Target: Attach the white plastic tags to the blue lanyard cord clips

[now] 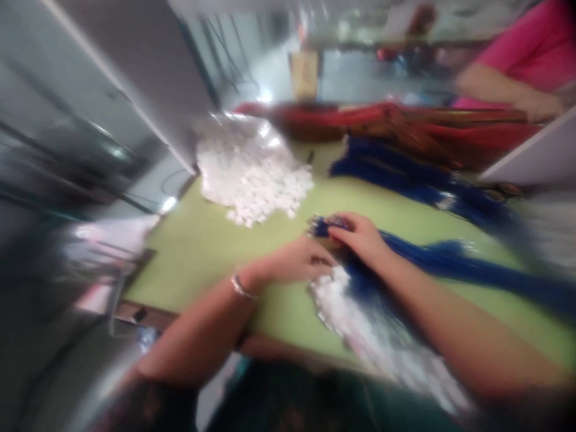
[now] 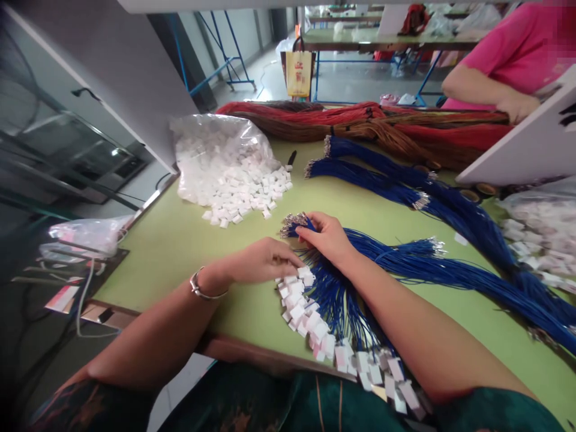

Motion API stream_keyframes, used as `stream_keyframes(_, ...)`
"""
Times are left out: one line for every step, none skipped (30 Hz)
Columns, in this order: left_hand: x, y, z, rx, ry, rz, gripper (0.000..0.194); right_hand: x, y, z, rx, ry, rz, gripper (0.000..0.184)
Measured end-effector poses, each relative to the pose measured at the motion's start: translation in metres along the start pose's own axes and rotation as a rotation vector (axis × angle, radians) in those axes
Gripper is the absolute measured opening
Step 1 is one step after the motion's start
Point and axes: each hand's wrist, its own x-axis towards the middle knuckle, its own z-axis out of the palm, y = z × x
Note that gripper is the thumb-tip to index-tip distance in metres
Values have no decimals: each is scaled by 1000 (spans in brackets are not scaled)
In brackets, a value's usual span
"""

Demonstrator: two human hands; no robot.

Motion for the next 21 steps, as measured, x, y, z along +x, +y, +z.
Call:
stream_keyframes(0, -4, -6, 64, 98, -51, 17, 0, 0, 1, 12, -8, -9, 23)
stream_keyframes(2, -10, -13, 146, 231, -106, 21, -1, 0, 1, 13, -14, -18, 21)
stream_keyframes(3, -18, -21, 239, 385, -154, 22, -2, 0, 2, 7, -16, -25, 20)
stream_keyframes(5, -27, -27, 328, 525, -167, 21, -2, 0, 3, -6, -16, -31, 19)
stream_keyframes(7, -36, -33, 401, 592, -150, 23, -3, 0, 3, -23, -10, -38, 19)
stream_keyframes(10, -45, -37, 453, 587, -116, 27, -3, 0, 4, -43, 1, -47, 19)
stream_keyframes(12, -52, -40, 489, 549, -90, 29, -4, -1, 4, -67, 11, -53, 20)
stream_keyframes(13, -59, -42, 515, 498, -74, 30, -4, -1, 4, -92, 21, -60, 21)
stream_keyframes(15, -63, -42, 538, 453, -73, 28, -4, -2, 4, -115, 25, -63, 21)
stream_keyframes(16, -66, -42, 558, 422, -83, 27, -5, -3, 4, -135, 23, -62, 22)
stream_keyframes(16, -68, -42, 577, 406, -100, 25, -5, -5, 5, -151, 17, -59, 22)
stream_keyframes(16, -69, -42, 593, 399, -120, 24, -6, -6, 5, -162, 9, -54, 23)
stream_keyframes(16, -69, -43, 604, 397, -134, 24, -6, -8, 5, -167, 5, -51, 22)
stream_keyframes(16, -70, -44, 611, 398, -143, 23, -6, -10, 6, -169, 11, -54, 20)
stream_keyframes(16, -71, -44, 611, 405, -146, 22, -7, -11, 7, -173, 24, -61, 19)
stream_keyframes(16, -72, -45, 605, 414, -142, 22, -7, -12, 7, -178, 43, -73, 17)
stream_keyframes(16, -73, -46, 591, 419, -133, 21, -7, -13, 8, -186, 66, -85, 17)
stream_keyframes(17, -75, -46, 572, 423, -124, 21, -7, -14, 9, -194, 85, -94, 17)
stream_keyframes(17, -77, -46, 554, 427, -120, 20, -8, -14, 9, -202, 98, -98, 19)
stream_keyframes(17, -78, -45, 540, 431, -122, 20, -8, -15, 10, -206, 103, -99, 20)
stream_keyframes(18, -78, -44, 531, 434, -129, 21, -9, -15, 10, -205, 105, -97, 21)
